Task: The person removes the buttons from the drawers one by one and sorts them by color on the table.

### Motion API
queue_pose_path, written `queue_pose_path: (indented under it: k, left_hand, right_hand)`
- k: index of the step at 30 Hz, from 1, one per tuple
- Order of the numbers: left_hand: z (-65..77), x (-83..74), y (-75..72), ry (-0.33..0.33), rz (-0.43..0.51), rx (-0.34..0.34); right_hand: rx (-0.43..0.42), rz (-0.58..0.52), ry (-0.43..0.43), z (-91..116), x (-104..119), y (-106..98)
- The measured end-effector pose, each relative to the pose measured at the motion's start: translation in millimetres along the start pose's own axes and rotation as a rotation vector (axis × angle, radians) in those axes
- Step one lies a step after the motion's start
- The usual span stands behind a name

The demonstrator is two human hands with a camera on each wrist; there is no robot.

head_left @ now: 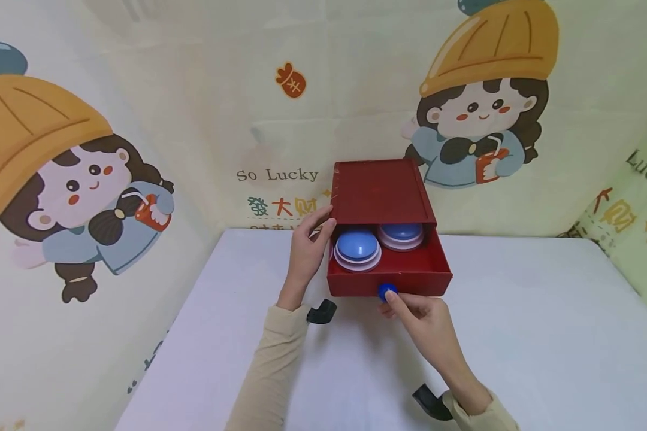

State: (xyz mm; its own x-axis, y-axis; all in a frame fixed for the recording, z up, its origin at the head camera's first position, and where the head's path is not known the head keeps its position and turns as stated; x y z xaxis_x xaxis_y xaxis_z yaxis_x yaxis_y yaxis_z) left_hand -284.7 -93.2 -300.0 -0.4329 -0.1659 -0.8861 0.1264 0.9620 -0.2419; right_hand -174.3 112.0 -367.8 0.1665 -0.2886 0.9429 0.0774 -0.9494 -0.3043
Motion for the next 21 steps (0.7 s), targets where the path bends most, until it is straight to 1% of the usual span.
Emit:
queue_pose_path:
  k: [2,8,10,14,21]
  left_hand:
    - [-1.3,5.0,1.0,-0.003,0.007,0.002]
    - [-8.8,32.2,2.2,-0.006,0.017,-0.005]
    - [-9.8,34.8,1.8,-0.006,0.005,-0.005]
    - [-10.7,35.9,-0.7,-0.001,-0.008,-0.009]
    - [-10.4,33.2,-3.0,0.009,0.008,0.002]
  right_hand:
    - [-0.003,-0.007,0.0,2.4,0.3,-0.8]
    - [-0.007,-0.015,0.034,8.0,-2.4,-0.1]
    - [-0.005,-0.015,0.043,9.6,-3.0,0.8]
    - [0.009,-0.021,0.035,12.2,-2.2,3.2]
    - [0.011,-0.014,0.032,19.7,-0.1,4.2]
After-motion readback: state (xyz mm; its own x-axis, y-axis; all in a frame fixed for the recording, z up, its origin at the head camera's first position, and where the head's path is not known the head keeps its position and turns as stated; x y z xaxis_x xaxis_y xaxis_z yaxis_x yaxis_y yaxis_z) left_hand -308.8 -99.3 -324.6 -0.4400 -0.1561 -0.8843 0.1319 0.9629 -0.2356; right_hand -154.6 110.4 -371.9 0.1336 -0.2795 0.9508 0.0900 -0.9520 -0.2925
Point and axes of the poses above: each hand's wrist, its own z-axis away from the middle knuckle, its own y-axis out of the palm, x = y × z, the point moved 9 cm from there along -z, towards the middle knuckle, and after that the axes turned 8 degrees about x, right-handed, at the moved point
